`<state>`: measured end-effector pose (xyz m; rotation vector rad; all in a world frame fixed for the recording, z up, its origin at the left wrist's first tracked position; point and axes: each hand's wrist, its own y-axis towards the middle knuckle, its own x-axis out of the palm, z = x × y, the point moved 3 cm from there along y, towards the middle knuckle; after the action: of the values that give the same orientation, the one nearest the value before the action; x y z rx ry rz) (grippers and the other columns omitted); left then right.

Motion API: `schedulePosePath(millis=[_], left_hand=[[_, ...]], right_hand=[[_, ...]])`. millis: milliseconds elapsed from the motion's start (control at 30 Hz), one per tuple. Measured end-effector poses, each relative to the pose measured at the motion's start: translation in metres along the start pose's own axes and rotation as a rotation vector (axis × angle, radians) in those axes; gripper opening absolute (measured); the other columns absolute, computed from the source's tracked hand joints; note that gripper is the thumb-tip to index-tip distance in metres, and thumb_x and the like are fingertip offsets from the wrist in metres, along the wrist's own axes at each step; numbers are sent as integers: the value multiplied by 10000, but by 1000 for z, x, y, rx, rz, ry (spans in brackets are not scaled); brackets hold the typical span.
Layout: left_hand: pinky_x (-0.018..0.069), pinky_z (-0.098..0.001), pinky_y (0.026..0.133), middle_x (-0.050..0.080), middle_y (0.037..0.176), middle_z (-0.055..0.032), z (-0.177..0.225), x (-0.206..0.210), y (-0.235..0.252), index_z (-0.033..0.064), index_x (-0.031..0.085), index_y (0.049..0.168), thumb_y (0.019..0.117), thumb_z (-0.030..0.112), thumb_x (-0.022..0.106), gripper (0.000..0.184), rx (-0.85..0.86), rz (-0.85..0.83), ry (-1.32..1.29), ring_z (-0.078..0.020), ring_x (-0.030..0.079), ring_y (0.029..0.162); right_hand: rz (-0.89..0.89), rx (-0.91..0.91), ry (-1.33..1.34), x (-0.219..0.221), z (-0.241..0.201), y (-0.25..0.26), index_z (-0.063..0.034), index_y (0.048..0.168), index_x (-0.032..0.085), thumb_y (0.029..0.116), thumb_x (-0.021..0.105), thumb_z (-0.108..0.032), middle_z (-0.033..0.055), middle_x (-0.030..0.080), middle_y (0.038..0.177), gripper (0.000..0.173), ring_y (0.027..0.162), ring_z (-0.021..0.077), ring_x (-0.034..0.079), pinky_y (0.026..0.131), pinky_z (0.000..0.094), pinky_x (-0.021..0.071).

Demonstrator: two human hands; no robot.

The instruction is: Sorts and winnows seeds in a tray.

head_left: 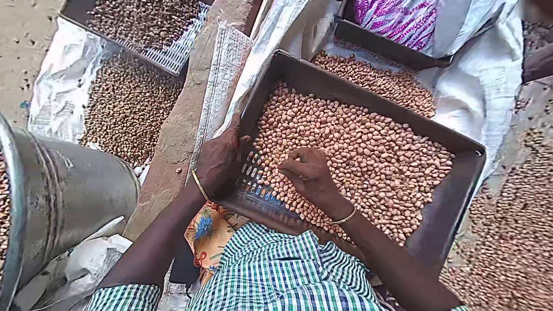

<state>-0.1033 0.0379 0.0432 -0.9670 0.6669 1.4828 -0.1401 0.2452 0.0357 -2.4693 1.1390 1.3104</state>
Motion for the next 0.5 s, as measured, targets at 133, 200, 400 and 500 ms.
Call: schedulePosePath(millis=[133, 200, 400, 500], left_hand=[[523, -647, 771, 699, 1066, -306, 4, -3, 3, -49, 334, 1555, 1078, 197, 492, 560, -22, -33, -32, -513, 699, 888], [530, -637, 773, 697, 1059, -311, 4, -1, 3, -61, 335, 1549, 1077, 201, 495, 563, -7, -28, -37, -516, 699, 883], [535, -633, 778, 695, 1052, -297, 4, -2, 4, -47, 337, 1549, 1088, 220, 484, 553, -21, -58, -55, -508, 699, 894], [544, -616, 774, 696, 1062, -291, 3, 0, 3, -49, 344, 1542, 1093, 229, 483, 547, -4, -38, -54, -488, 705, 887]], right_hand=[[-63, -87, -183, 17, -5, 13, -35, 851, 776, 868, 706, -50, 179, 656, 803, 73, 746, 365, 623, 686, 480, 445], [-97, -141, -321, 25, -9, 12, -23, 829, 747, 860, 701, -12, 163, 652, 804, 57, 738, 338, 631, 658, 455, 445], [-249, -160, -567, 33, -33, 22, 43, 864, 754, 836, 685, 72, 192, 683, 818, 80, 728, 322, 690, 617, 429, 477], [-442, 1, -460, 29, -28, 34, 71, 904, 732, 915, 640, 23, 231, 674, 877, 104, 786, 372, 684, 692, 482, 497]])
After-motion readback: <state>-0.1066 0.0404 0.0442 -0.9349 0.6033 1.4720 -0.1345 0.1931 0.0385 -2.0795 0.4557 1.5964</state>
